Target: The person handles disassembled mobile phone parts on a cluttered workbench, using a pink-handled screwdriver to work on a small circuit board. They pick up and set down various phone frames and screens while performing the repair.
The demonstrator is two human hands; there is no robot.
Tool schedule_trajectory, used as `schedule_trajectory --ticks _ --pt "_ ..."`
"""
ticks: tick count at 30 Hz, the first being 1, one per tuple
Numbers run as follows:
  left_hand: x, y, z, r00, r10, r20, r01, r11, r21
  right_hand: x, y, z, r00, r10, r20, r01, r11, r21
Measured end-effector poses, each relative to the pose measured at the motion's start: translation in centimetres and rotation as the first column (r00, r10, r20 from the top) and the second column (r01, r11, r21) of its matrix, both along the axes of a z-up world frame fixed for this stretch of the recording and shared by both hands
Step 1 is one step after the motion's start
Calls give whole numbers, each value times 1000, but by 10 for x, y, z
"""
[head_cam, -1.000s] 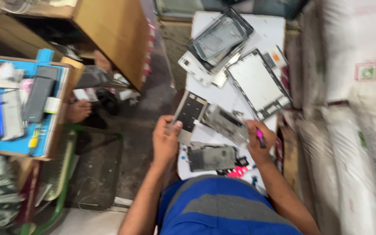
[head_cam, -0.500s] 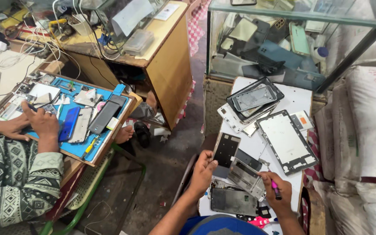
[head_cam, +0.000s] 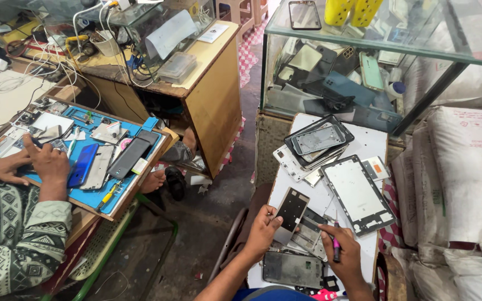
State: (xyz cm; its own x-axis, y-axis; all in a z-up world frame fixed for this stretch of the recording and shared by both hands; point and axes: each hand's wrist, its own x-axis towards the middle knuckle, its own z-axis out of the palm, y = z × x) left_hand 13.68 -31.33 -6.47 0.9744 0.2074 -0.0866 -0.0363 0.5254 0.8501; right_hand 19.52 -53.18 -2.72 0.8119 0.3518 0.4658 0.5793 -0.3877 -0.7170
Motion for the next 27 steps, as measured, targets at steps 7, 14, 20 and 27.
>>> schedule_trajectory --ticks 7,14,20,27 --pt "8 -1 -16 997 37 -70 -24 984 177 0 6 6 995 -86 56 85 996 17" --pt "8 0 -15 992 25 -120 6 968 250 -1 4 3 999 -37 0 37 987 158" --pt "15 -7 6 996 -76 44 63 969 237 -4 -2 -4 1000 17 2 -17 975 220" --pt "35 -30 27 966 -255 36 258 957 -133 -15 5 14 947 -90 308 58 992 113"
